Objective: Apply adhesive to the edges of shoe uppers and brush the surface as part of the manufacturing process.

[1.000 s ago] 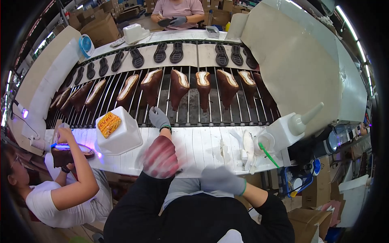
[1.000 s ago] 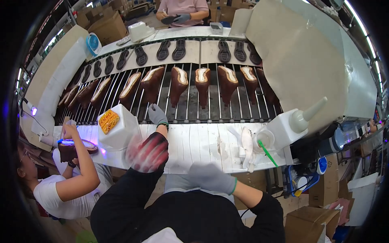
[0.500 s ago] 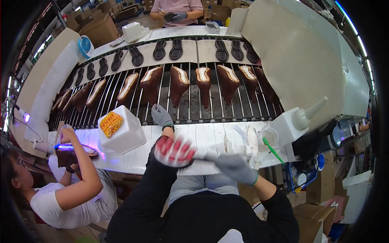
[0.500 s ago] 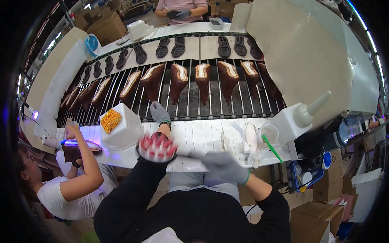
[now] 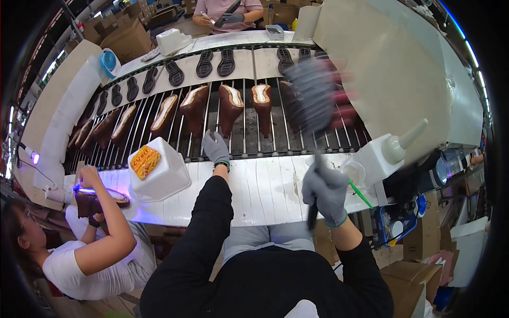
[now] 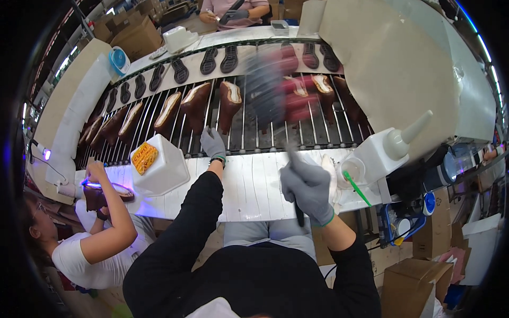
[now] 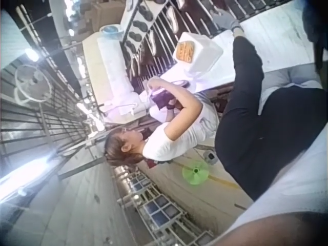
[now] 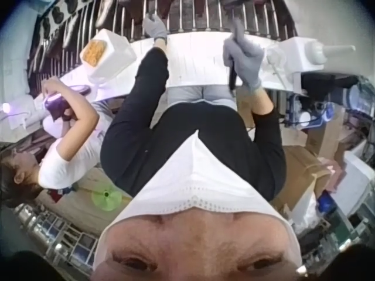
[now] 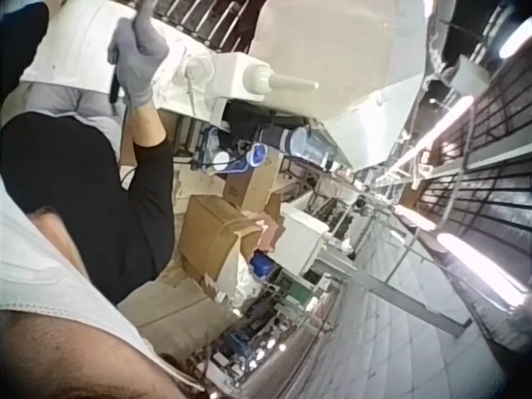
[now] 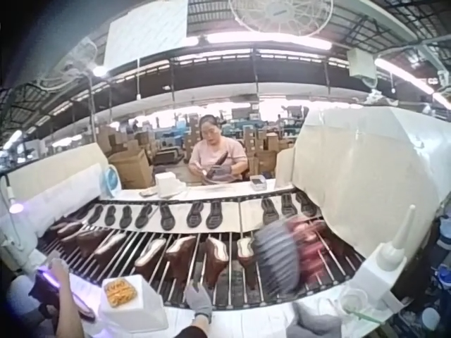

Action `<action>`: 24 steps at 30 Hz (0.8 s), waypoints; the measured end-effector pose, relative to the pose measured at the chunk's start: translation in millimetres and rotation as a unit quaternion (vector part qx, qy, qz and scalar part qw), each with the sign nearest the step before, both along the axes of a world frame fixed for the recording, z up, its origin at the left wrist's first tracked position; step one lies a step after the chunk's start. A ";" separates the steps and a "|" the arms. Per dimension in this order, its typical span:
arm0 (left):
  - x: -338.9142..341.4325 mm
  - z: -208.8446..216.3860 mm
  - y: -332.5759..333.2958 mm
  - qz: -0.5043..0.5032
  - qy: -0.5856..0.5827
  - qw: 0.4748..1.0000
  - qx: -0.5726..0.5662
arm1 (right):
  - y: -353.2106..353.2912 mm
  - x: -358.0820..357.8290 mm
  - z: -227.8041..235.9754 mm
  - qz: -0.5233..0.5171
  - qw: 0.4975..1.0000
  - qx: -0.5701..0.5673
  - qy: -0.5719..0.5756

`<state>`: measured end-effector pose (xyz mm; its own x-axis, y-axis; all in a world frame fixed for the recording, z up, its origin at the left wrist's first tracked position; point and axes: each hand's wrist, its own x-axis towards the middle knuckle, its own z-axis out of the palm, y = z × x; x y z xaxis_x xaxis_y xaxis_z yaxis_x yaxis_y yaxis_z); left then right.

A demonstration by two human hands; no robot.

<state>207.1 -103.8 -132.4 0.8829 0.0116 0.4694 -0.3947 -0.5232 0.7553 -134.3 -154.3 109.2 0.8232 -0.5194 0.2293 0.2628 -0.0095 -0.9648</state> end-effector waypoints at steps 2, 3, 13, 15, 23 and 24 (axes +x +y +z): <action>-2.7 -1.7 -2.1 -0.061 -0.090 0.991 0.078 | 9.0 -2.1 -18.3 0.018 0.997 0.033 -0.067; -12.1 5.0 -10.0 -0.107 -0.119 0.981 0.109 | 13.7 -5.3 -38.8 0.045 0.983 -0.178 -0.019; -18.1 2.1 -8.5 -0.213 -0.154 0.946 0.192 | 9.4 14.5 -3.9 -0.089 0.985 0.124 -0.086; -7.4 -9.0 -16.2 -0.229 -0.111 0.942 0.221 | 19.5 2.4 -57.0 0.060 0.978 -0.198 0.034; -22.7 -6.7 -26.9 -0.206 -0.129 0.955 0.168 | 0.8 15.4 -15.1 -0.049 0.996 0.054 0.045; -21.7 -2.0 -19.8 -0.194 -0.128 0.958 0.169 | 13.4 18.2 -20.9 -0.078 0.994 0.080 -0.001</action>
<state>185.4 -123.6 -134.4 0.6445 -0.4862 0.5901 -0.7594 -0.4968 0.4200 -116.1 -140.9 88.4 0.7292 -0.6710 0.1341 0.2715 0.1038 -0.9568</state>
